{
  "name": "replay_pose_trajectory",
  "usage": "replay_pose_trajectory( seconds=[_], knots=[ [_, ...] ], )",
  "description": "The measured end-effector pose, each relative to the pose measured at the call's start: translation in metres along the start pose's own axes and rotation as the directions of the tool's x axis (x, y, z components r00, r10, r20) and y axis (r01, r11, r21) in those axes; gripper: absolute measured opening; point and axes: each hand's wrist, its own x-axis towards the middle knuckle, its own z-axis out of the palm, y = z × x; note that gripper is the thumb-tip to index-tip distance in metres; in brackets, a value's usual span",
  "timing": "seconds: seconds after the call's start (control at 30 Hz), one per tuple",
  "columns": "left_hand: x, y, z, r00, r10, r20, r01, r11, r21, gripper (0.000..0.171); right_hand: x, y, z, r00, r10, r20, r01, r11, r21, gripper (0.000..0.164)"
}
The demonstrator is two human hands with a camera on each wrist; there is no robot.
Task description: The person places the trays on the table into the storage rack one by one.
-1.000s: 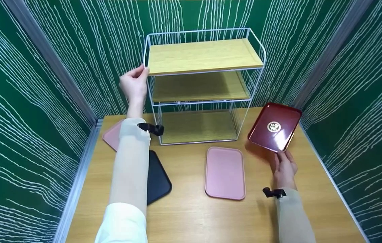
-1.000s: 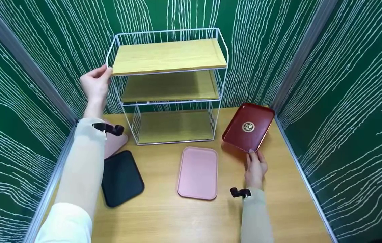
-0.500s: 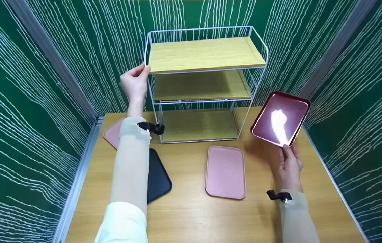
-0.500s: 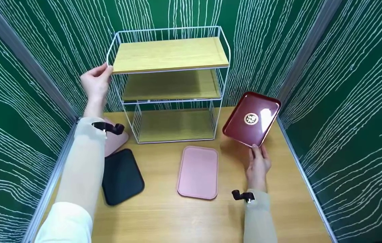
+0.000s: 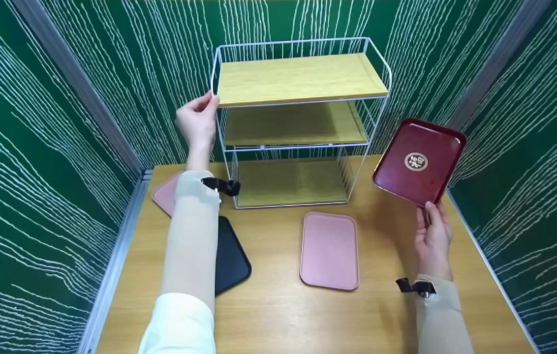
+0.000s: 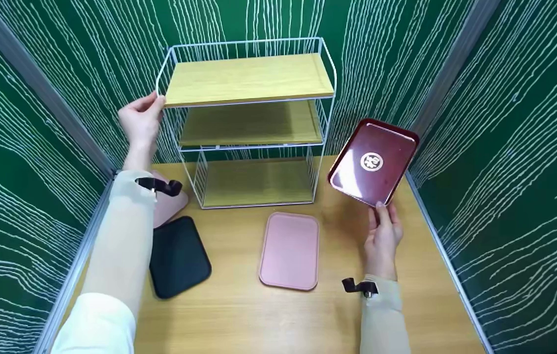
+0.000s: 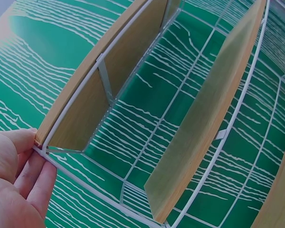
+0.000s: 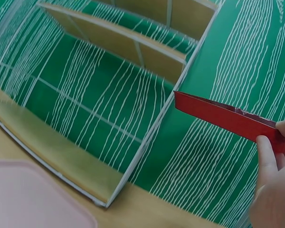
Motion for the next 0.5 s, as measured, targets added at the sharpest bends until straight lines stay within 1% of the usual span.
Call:
replay_pose_trajectory(
  seconds=[0.1,0.3,0.33,0.5],
  knots=[
    [0.000,0.000,0.000,1.000,0.011,-0.001,-0.011,1.000,0.012,0.020,-0.006,-0.002,0.006,1.000,-0.006,0.017,0.006,1.000,0.002,0.043],
    [-0.001,0.000,-0.001,1.000,0.021,-0.001,-0.021,0.999,0.028,0.022,-0.015,-0.004,0.015,0.994,-0.070,0.085,0.068,0.997,0.019,0.036],
    [-0.001,0.001,-0.001,1.000,0.022,-0.001,-0.022,0.999,0.030,0.023,-0.017,-0.005,0.016,0.992,-0.081,0.100,0.079,0.997,0.022,0.037],
    [-0.002,0.001,0.001,1.000,0.027,0.001,-0.027,0.999,0.026,0.025,-0.027,-0.013,0.021,0.989,-0.077,0.127,0.073,0.997,0.034,0.044]
  ],
)
